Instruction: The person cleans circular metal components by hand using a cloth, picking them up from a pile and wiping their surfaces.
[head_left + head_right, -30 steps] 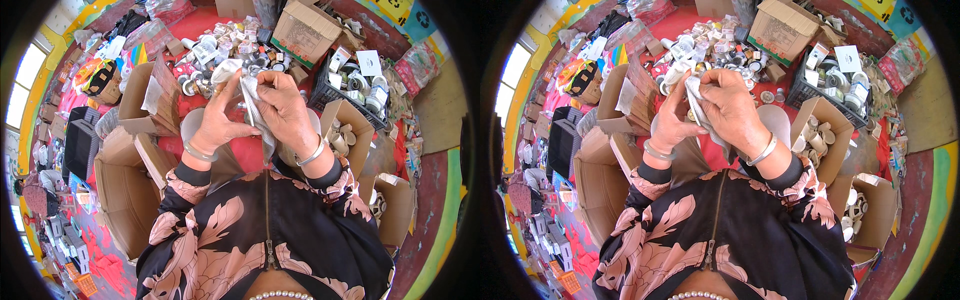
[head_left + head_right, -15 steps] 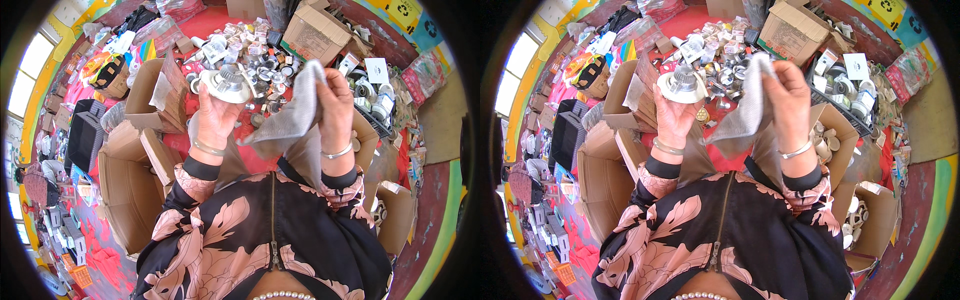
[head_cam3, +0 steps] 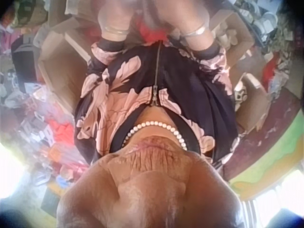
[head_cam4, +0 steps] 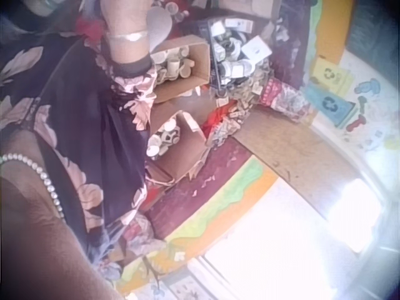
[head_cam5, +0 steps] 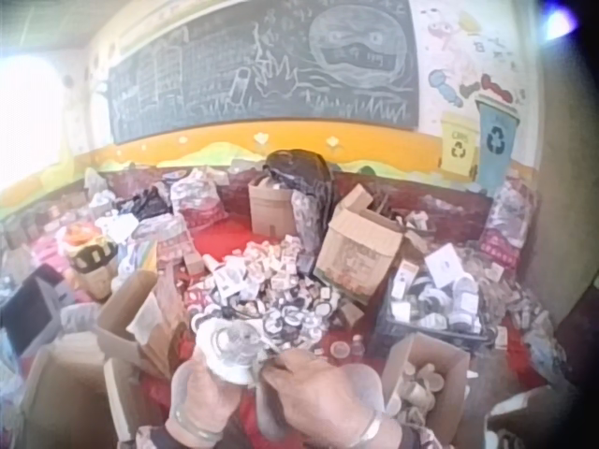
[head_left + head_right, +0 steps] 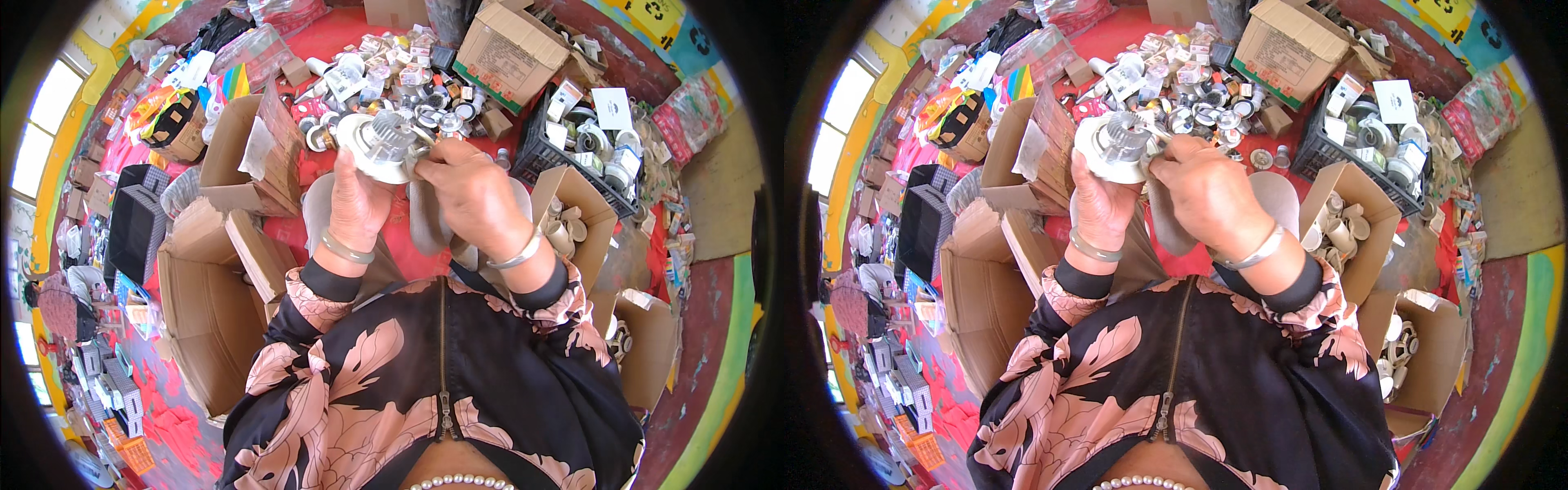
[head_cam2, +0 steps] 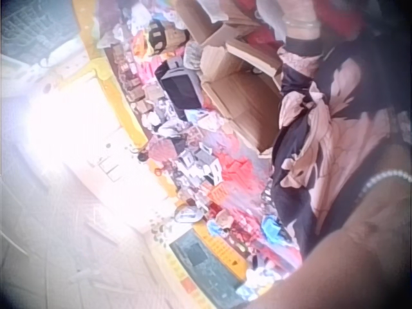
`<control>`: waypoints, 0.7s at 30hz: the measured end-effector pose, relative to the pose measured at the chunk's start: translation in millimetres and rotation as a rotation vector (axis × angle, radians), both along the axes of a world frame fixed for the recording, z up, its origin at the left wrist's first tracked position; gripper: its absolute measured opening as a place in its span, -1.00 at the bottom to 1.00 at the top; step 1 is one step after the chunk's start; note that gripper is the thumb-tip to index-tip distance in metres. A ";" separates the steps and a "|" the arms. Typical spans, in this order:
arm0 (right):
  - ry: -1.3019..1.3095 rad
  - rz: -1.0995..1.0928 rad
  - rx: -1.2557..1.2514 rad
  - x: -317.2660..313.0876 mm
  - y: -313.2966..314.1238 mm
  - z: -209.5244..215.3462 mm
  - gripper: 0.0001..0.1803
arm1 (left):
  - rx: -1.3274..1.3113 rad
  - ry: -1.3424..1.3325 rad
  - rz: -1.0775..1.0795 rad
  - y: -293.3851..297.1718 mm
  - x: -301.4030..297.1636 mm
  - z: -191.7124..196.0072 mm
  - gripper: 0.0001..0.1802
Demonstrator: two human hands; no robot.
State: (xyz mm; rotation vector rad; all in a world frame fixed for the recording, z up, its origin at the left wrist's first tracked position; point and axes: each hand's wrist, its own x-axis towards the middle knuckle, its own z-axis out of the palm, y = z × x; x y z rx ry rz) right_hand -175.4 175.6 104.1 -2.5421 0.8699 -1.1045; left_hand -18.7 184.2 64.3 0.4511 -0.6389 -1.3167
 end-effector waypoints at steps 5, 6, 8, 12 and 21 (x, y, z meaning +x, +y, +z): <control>-0.874 0.171 0.544 -37.8 -6.9 27.2 -0.74 | 0.088 0.269 -0.148 -6.6 16.1 -1.1 -0.14; -0.939 0.026 0.562 -42.4 -12.6 31.1 -0.76 | 0.087 0.343 -0.188 -7.6 16.3 -2.2 -0.13; -0.744 -0.051 0.365 -42.7 -23.2 17.9 -0.76 | 0.020 0.357 -0.311 -2.8 14.3 -1.1 -0.13; -0.427 -0.016 0.067 -16.0 -10.2 10.0 -0.73 | -0.063 0.401 -0.383 1.0 7.6 -1.6 -0.13; -0.116 -0.101 -0.145 10.4 -8.4 -6.0 -0.81 | -0.056 0.291 -0.135 -1.3 -4.6 2.6 -0.25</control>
